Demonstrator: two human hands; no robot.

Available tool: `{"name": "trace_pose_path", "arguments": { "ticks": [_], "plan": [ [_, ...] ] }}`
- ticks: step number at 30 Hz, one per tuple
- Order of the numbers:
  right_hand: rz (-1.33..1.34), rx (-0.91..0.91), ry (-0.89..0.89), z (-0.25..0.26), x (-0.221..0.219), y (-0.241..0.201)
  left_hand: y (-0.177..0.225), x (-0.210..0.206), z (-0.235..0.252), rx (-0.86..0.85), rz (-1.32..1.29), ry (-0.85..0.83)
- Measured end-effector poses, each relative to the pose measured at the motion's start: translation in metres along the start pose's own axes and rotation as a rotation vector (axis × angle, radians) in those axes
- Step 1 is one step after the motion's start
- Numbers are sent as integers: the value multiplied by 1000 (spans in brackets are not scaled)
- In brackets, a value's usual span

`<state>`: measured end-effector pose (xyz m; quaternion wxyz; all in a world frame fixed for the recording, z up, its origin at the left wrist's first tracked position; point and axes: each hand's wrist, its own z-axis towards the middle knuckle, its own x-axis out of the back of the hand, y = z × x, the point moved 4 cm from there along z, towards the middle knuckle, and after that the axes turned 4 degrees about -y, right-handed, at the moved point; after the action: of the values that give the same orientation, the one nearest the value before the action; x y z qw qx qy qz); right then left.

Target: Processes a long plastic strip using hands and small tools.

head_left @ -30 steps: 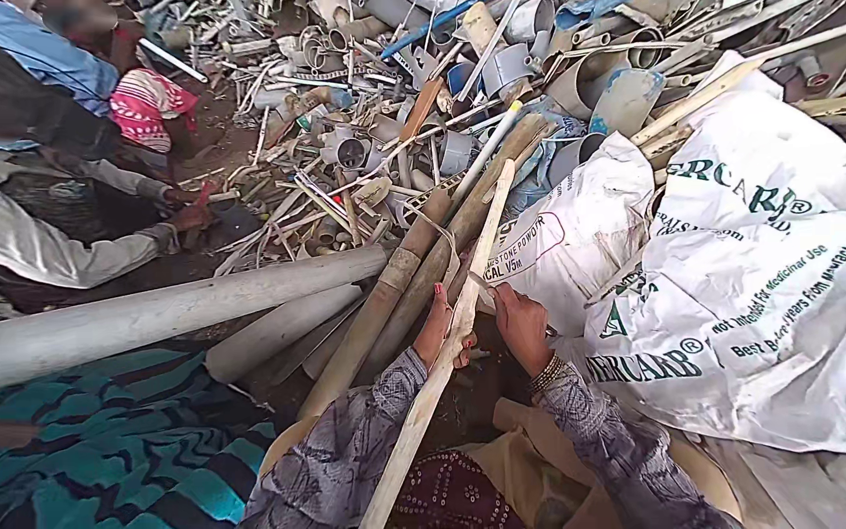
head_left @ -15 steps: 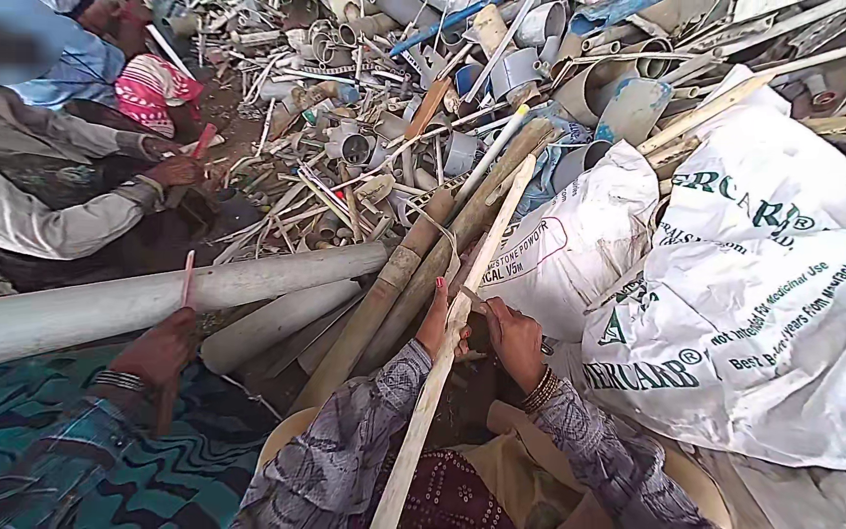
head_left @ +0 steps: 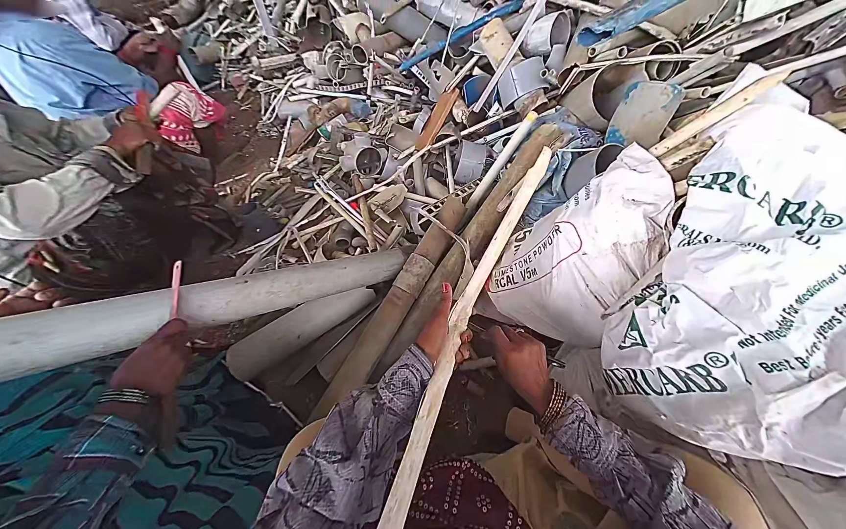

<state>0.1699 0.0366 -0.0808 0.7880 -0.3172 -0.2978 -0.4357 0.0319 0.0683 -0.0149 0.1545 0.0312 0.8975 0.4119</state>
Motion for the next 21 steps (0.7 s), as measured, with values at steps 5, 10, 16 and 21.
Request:
{"name": "trace_pose_path", "arguments": {
  "ticks": [5, 10, 16, 21],
  "plan": [
    [118, -77, 51, 15, 13, 14, -2, 7, -1, 30, 55, 87],
    [44, -3, 50, 15, 11, 11, -12, -1, 3, 83, 124, 91],
    [71, 93, 15, 4, 10, -3, -12, -8, 9, 90, 135, 112],
    [28, 26, -5, 9, 7, -1, -10, -5, 8, 72, 113, 124]
  ]
}}
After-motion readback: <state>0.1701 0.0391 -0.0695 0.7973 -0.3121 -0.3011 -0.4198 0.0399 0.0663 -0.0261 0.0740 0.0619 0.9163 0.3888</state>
